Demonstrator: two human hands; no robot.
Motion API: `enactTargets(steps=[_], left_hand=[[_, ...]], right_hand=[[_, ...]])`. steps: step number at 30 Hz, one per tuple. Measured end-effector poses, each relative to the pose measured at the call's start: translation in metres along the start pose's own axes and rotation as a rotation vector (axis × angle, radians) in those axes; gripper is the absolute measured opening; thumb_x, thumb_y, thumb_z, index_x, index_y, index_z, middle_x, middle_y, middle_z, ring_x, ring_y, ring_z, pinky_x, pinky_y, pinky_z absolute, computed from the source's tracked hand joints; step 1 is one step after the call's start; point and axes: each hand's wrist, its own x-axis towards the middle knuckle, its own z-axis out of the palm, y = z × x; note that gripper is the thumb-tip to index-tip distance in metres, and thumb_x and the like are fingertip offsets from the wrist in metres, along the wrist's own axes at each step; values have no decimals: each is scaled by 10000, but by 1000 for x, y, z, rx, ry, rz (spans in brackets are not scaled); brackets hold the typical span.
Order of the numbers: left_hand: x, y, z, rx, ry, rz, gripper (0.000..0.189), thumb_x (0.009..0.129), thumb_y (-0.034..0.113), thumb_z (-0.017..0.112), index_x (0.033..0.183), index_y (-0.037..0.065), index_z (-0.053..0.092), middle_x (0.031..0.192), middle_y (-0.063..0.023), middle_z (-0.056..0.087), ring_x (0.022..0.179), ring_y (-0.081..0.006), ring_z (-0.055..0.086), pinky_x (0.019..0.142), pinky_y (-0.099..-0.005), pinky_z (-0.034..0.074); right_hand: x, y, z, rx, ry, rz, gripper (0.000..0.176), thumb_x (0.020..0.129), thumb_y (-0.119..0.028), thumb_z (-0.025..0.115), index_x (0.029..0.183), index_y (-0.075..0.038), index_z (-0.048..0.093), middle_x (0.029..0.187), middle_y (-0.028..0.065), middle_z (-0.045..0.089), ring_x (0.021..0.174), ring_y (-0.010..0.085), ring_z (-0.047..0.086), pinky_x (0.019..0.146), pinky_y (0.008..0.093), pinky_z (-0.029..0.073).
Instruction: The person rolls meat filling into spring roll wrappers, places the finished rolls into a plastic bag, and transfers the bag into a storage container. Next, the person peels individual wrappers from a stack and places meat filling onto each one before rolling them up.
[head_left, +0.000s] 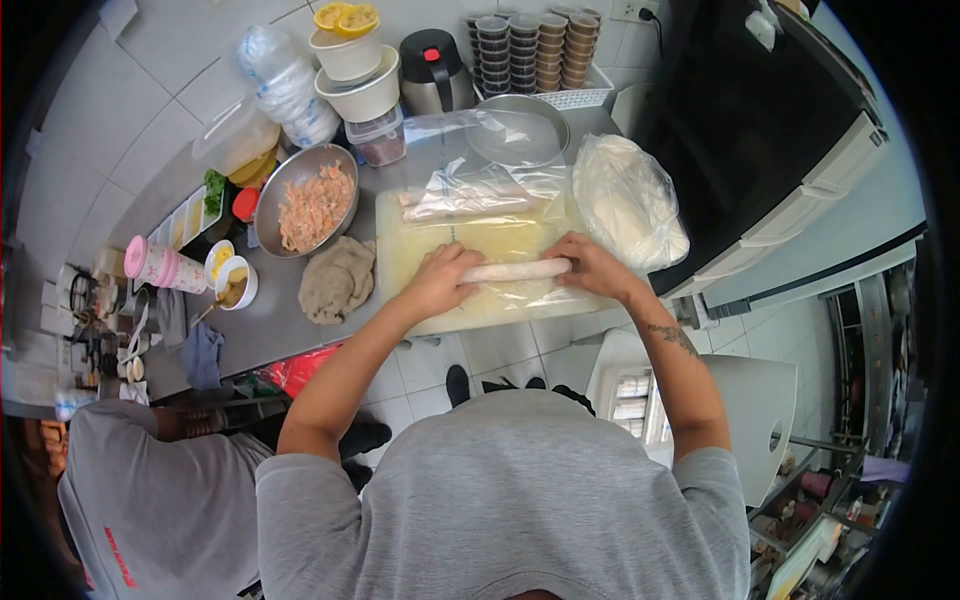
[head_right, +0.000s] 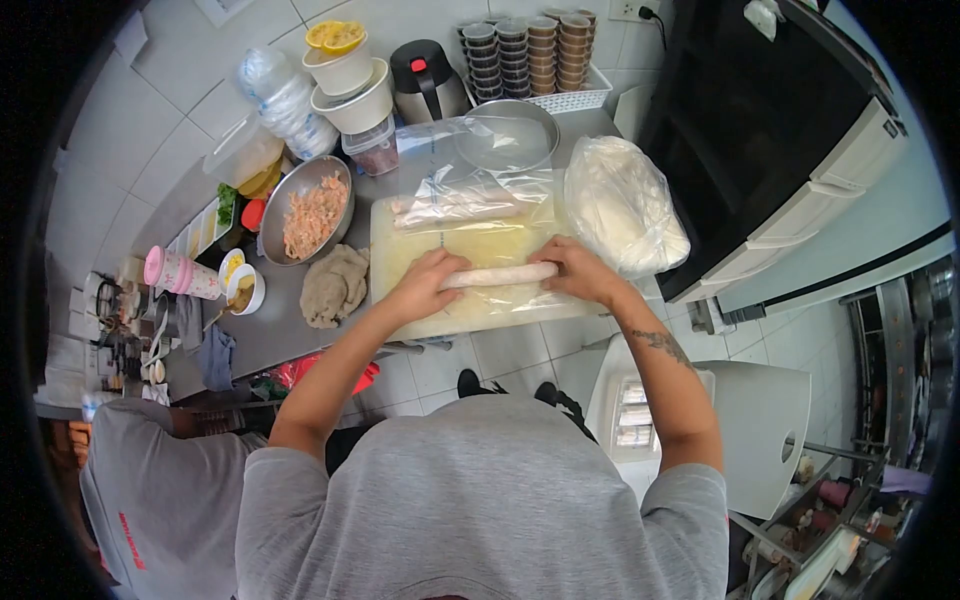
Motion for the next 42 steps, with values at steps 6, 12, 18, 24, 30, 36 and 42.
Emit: enactTargets(steps=[6, 12, 18, 24, 30, 36, 42], left_hand=[[-33, -13, -25, -40, 34, -71, 558, 734, 22, 666, 1269, 72, 517, 1079, -122, 549, 1072, -304, 508, 948, -381, 397], [-50, -19, -46, -233, 30, -150, 587, 691, -79, 521, 1266, 40, 499, 1133, -145, 551, 1134, -310, 511, 982, -377, 400], [-48, -12, -49, -202, 50, -120, 546, 686, -73, 516, 1221, 32, 519, 1113, -158, 544, 1120, -320, 513, 965, -390, 408], [-42, -9, -21, -57, 212, -23, 447, 725, 18, 573, 1170, 42, 559, 1066, -149, 537, 1031, -339, 498, 913, -415, 398], [-40, -7, 1, 118, 237, -60, 387, 750, 86, 636, 1134, 74, 586, 1034, -115, 523, 1015, -316, 482, 876, -405, 380], [-41, -7, 1, 143, 228, -105, 291, 772, 117, 617, 1063, 102, 603, 1030, -95, 525, 1015, -302, 483, 833, -413, 367], [-40, -9, -2, 116, 205, -134, 312, 767, 100, 611, 1078, 96, 582, 1024, -103, 526, 992, -305, 497, 838, -423, 370]], right_hand=[[-23, -1, -27, 270, 89, 149, 589, 702, 42, 634, 1270, -104, 581, 1095, 72, 570, 1029, 190, 534, 881, 278, 434], [-26, -17, -27, 129, 88, 117, 556, 711, 41, 597, 1247, -106, 589, 1191, 73, 554, 1068, 203, 516, 914, 311, 427], [-6, -40, 0, -128, 43, -9, 554, 662, 19, 637, 1200, -106, 605, 1167, 114, 546, 1105, 307, 503, 972, 379, 425], [5, -30, 5, -174, -45, -11, 532, 652, 39, 634, 1166, -97, 610, 1144, 117, 539, 1115, 312, 493, 989, 363, 414], [6, -21, 8, -173, -14, -39, 484, 653, 58, 631, 1115, -84, 634, 1096, 110, 565, 1065, 307, 510, 955, 367, 438], [6, -13, 10, -188, 1, -37, 449, 672, 61, 602, 1098, -71, 653, 1075, 117, 575, 1048, 307, 522, 932, 366, 447], [0, -11, 12, -113, 38, 0, 481, 678, 64, 578, 1135, -62, 658, 1065, 119, 571, 1037, 299, 527, 924, 355, 447]])
